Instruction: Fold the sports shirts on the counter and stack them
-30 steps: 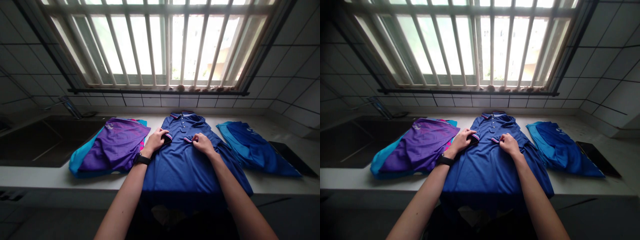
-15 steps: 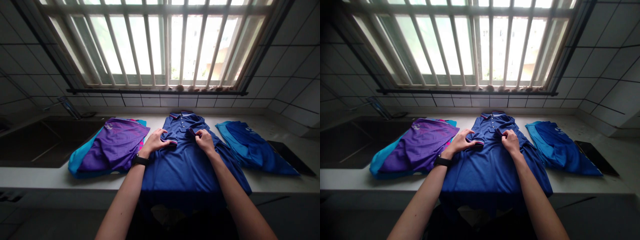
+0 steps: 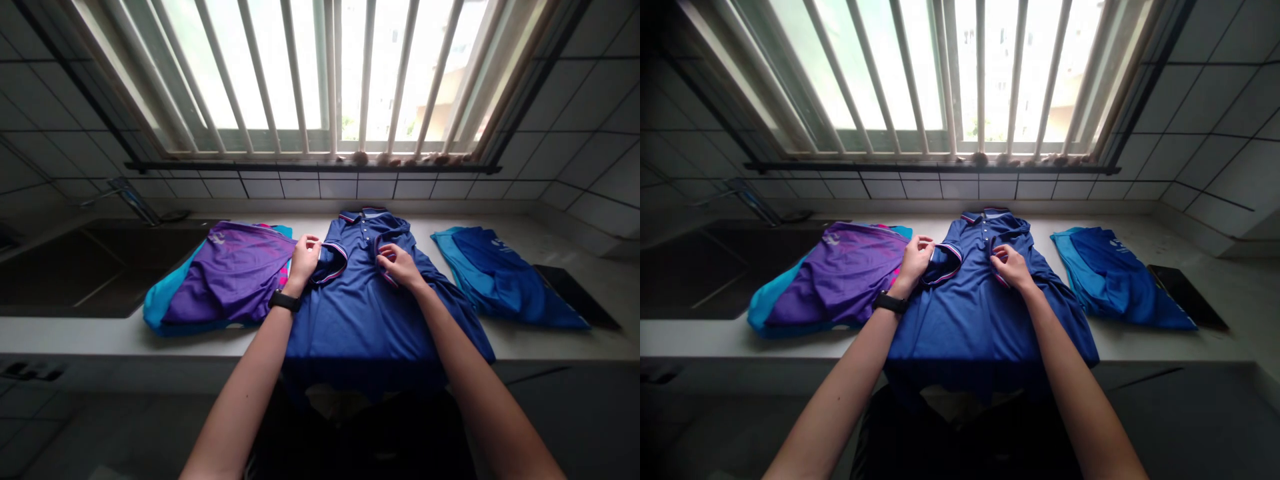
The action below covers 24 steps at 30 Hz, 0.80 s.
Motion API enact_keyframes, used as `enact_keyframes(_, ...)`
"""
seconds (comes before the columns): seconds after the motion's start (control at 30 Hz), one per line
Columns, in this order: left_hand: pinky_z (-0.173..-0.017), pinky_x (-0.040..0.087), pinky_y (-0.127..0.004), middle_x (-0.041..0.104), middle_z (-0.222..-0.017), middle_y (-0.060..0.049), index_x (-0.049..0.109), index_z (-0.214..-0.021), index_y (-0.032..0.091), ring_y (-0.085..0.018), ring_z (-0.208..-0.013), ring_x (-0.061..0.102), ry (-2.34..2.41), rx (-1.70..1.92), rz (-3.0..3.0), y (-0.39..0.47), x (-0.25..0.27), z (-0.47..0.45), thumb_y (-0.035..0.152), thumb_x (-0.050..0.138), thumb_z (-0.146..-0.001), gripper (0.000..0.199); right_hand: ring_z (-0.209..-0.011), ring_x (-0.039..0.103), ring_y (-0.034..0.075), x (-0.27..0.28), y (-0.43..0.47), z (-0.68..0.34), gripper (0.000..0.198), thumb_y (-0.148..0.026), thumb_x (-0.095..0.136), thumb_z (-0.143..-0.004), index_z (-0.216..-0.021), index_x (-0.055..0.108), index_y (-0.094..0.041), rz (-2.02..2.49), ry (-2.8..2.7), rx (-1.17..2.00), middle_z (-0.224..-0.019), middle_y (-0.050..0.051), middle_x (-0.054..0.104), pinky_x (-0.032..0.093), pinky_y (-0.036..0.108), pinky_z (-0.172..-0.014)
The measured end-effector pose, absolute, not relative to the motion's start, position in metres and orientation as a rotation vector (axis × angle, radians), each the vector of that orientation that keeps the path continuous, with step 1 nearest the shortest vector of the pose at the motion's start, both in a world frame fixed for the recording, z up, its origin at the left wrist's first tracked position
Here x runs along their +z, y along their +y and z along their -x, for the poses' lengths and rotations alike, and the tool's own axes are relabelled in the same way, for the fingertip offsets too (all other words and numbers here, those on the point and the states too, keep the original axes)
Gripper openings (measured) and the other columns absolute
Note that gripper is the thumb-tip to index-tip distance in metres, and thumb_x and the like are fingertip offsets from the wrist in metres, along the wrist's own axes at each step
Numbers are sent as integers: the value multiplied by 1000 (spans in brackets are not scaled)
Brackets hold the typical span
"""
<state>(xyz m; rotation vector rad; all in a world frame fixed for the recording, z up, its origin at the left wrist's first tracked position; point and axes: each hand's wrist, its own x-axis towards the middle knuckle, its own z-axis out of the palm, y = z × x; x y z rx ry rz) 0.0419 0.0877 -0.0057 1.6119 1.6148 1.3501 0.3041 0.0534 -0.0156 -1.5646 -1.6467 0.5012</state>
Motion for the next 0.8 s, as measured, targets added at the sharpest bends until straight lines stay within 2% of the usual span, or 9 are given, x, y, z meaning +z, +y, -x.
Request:
enact_keyframes(0.1,-88,57,-34,71,-115,-12,59,-120,17,-20,-98,72,1303,1282,-1579,86,-7,-46,25,66,-86,36,-87,72,18,-19,51,-300,24,-24,71,-87,-110,74,-17,1370,-1834,590,-107,8,78,58,32,-87)
enact_keyframes(0.2,-89,57,-34,73,-106,-7,60,-123,18,-20,-94,72,1233,1064,-1790,78,-8,-48,28,77,-77,51,-92,71,19,-23,49,-301,29,-27,78,-84,-112,76,-18,1305,-1962,512,-111,8,74,58,33,-91)
enact_keyframes(0.3,-85,56,-35,72,-85,-3,65,-109,19,-21,-83,71,1468,839,-2079,70,-8,-53,21,71,-80,29,-97,70,21,-28,50,-304,29,-25,82,-81,-109,80,-19,1292,-2068,428,-107,7,70,57,35,-95)
enact_keyframes(0.4,-86,55,-35,73,-84,-5,66,-96,21,-23,-85,72,1620,868,-2132,68,-8,-64,19,60,-89,9,-101,69,21,-31,53,-304,22,-21,76,-84,-106,82,-20,1299,-2097,389,-105,7,68,54,35,-100)
enact_keyframes(0.5,-87,55,-32,76,-92,-6,65,-108,21,-21,-90,74,1518,1153,-1941,68,-5,-76,25,52,-98,16,-99,69,20,-32,54,-302,21,-19,71,-87,-105,82,-21,1324,-2094,386,-104,6,68,54,34,-99)
enact_keyframes(0.57,-87,56,-31,78,-95,-7,66,-111,19,-20,-91,74,1243,1095,-1923,67,-2,-81,35,52,-101,24,-100,68,20,-31,54,-300,21,-19,68,-89,-104,82,-21,1321,-2096,398,-105,7,69,53,34,-100)
enact_keyframes(0.67,-88,57,-33,79,-90,-8,73,-104,17,-22,-88,75,1037,897,-2004,64,0,-83,45,44,-105,40,-104,68,21,-27,54,-300,25,-21,57,-97,-98,82,-20,1325,-2078,424,-107,8,71,51,32,-102)
enact_keyframes(0.73,-97,55,-37,79,-100,-11,75,-107,17,-25,-99,74,1190,959,-2125,62,-2,-82,39,43,-105,39,-101,68,21,-25,54,-302,33,-20,48,-101,-91,79,-20,1404,-2041,411,-102,8,72,51,32,-100)
enact_keyframes(0.8,-111,47,-43,74,-126,-12,75,-117,20,-28,-123,66,1423,1002,-2271,62,-6,-81,34,54,-100,30,-97,68,22,-24,55,-304,35,-18,43,-102,-90,76,-20,1515,-1952,347,-98,9,72,52,34,-97)
